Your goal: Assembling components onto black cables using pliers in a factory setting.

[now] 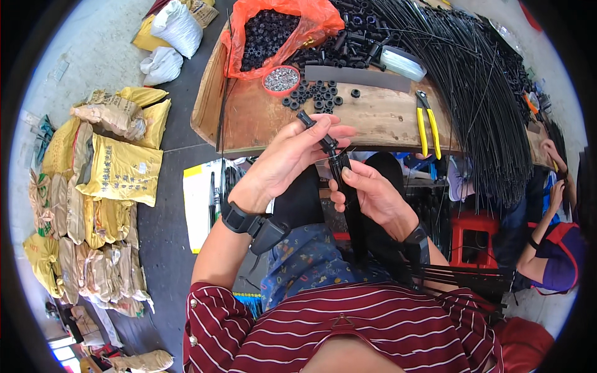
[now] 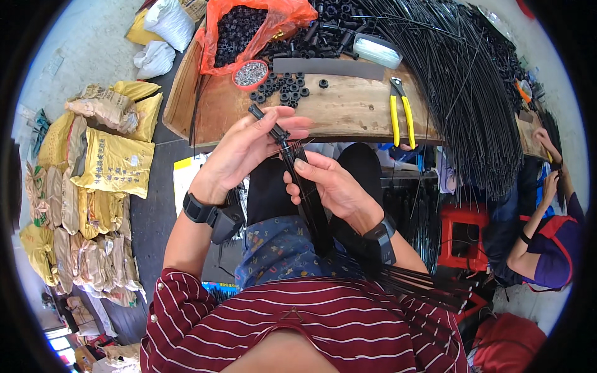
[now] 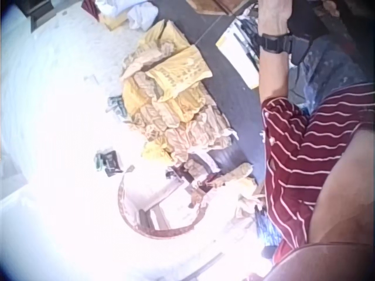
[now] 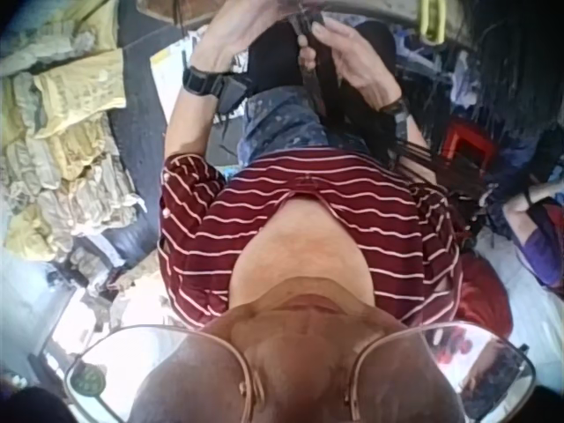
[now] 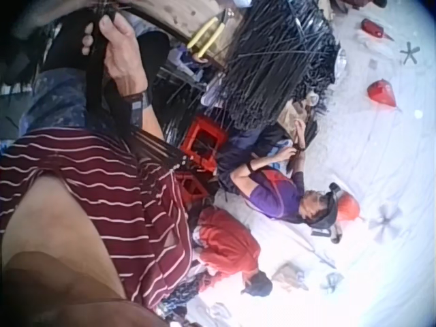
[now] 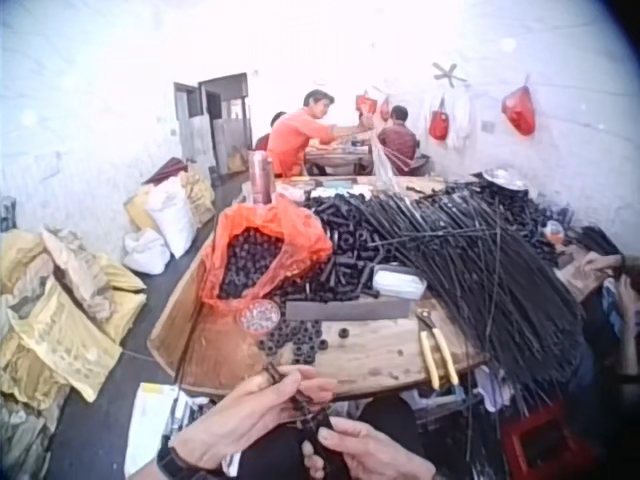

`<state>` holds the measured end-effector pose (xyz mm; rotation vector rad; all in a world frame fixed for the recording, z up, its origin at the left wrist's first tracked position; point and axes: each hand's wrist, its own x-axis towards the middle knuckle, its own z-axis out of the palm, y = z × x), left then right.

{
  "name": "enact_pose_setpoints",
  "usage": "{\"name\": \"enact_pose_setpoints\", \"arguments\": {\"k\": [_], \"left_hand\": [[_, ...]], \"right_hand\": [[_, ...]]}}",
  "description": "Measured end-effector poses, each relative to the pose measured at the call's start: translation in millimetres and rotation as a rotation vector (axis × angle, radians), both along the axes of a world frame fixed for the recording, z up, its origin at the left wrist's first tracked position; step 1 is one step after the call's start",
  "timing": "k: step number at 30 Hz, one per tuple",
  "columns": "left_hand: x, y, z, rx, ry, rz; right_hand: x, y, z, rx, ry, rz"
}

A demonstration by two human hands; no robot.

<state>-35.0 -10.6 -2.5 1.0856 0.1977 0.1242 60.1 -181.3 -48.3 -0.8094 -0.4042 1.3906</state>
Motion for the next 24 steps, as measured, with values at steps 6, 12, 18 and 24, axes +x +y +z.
{"name": "enact_pose_setpoints", "arguments": {"k": [6, 12, 18, 24], "left_hand": [[-5, 2, 4, 0.142, -0.009, 0.074], [-5, 3, 7, 0.198, 0.026, 0.109], [-4, 6, 7, 0.245, 0.046, 0.138], [-6, 10, -3, 0.129, -0.034, 0.117]], "right_hand": [[0, 0, 3, 0.014, 0.064, 0.018], [-1, 1, 5, 0.02, 0.065, 0.023], [0, 3, 4, 0.018, 0.061, 0.029], [-1, 6, 5, 0.015, 0.064, 0.027]]}}
